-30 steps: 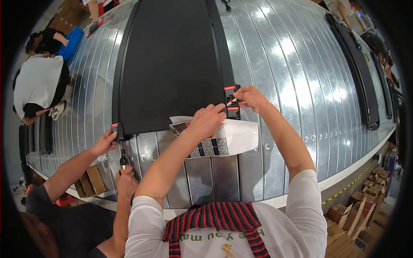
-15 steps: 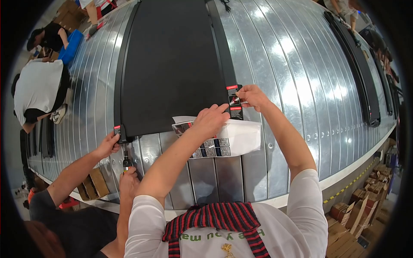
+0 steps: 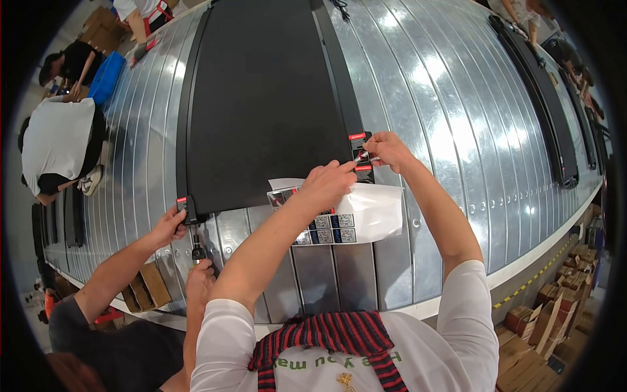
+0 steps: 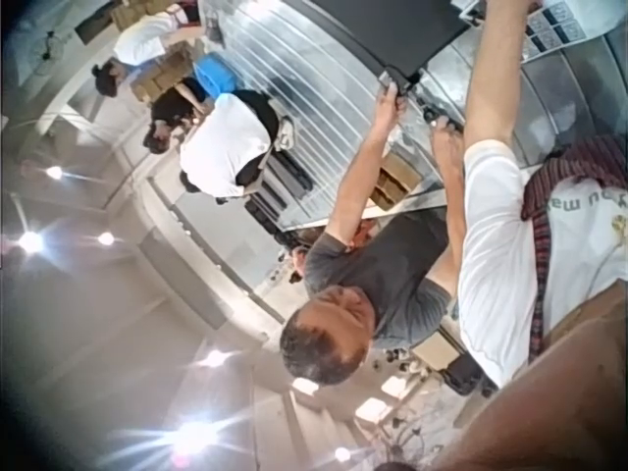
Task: Peel and stick warning labels and QR codes onto treadmills on an assembly line.
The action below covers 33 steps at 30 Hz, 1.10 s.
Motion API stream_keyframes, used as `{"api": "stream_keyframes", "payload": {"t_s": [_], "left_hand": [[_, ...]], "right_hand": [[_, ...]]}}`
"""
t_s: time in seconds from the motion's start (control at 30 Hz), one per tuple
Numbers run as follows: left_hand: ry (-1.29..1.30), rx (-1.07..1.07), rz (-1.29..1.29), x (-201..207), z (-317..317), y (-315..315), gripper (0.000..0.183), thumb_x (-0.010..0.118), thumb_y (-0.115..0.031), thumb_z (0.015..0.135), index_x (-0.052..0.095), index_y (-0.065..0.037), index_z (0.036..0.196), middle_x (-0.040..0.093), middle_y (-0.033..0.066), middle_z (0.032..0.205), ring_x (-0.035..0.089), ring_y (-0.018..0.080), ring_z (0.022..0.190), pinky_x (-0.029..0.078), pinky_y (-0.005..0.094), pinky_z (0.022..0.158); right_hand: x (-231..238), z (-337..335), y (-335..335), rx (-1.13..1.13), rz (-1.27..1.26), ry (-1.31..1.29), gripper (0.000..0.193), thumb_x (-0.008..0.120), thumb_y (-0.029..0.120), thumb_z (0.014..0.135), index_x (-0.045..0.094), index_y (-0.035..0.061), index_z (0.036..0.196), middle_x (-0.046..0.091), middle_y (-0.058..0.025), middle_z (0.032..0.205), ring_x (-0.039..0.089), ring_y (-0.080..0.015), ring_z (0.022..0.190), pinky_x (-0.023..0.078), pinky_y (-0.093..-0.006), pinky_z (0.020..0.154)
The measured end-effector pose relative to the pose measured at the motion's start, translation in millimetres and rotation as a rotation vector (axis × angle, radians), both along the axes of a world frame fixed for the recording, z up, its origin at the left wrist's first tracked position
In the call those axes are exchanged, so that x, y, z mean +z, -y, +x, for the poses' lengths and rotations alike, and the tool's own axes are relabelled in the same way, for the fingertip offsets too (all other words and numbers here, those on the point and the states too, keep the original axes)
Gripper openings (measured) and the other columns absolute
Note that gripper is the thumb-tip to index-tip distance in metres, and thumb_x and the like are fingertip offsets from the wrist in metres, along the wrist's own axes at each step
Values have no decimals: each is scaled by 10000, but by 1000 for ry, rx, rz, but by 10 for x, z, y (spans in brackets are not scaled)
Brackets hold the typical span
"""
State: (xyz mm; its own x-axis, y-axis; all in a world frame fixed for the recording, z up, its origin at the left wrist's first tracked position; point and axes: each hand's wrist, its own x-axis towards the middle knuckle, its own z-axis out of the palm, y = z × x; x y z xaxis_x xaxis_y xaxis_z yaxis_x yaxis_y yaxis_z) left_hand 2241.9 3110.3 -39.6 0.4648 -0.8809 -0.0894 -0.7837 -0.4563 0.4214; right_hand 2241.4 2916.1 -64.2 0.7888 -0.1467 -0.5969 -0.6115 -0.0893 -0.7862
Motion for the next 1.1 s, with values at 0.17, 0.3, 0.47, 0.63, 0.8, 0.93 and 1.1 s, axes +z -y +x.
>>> {"api": "stream_keyframes", "payload": {"t_s": [0.17,0.3,0.47,0.63,0.8,0.93,1.1], "left_hand": [[-3,-10,-13,-25,5,2,137,617,-126,685,554,-40,770,489,61,1167,506,238,884,453,369,723],[5,-13,-31,-55,0,4,144,622,-124,677,554,-39,772,489,64,1164,510,240,894,453,369,730],[28,23,-73,-53,-60,-6,117,531,-33,681,569,-45,791,484,64,1121,502,229,912,428,376,749],[171,104,-45,9,-331,-233,120,526,-64,685,523,-41,803,495,105,1096,519,253,896,442,381,733],[-62,70,89,121,-728,-668,117,484,-74,707,493,-71,824,568,110,817,570,288,758,457,405,663],[-116,188,-62,403,-1182,-1110,72,476,-133,713,476,-92,772,550,135,651,556,350,641,441,452,555],[-250,336,34,646,-1663,-1622,164,512,-146,721,467,-120,877,563,116,653,550,351,659,417,434,548]], "right_hand": [[-49,15,-3,6,-69,9,96,563,139,784,538,56,742,548,-24,701,522,-98,643,429,-220,510],[-41,-4,-76,3,-155,88,127,578,117,761,549,-6,761,549,-82,610,538,-161,557,435,-276,457],[150,-81,-192,392,-1090,309,326,655,266,695,562,0,858,582,-188,850,555,-335,767,456,-395,668],[52,-94,-134,211,-880,270,565,727,410,593,538,-19,907,578,-193,930,569,-281,860,462,-362,695],[-344,72,-97,-145,-490,189,613,730,496,565,537,-36,800,563,-102,678,550,-175,622,432,-310,529],[-278,136,-147,-162,-582,333,549,640,501,671,511,14,453,423,3,443,389,-87,457,301,-312,423],[-590,115,-176,-299,-306,410,514,664,438,701,549,-60,640,493,-54,536,483,-112,443,396,-266,383]]}}
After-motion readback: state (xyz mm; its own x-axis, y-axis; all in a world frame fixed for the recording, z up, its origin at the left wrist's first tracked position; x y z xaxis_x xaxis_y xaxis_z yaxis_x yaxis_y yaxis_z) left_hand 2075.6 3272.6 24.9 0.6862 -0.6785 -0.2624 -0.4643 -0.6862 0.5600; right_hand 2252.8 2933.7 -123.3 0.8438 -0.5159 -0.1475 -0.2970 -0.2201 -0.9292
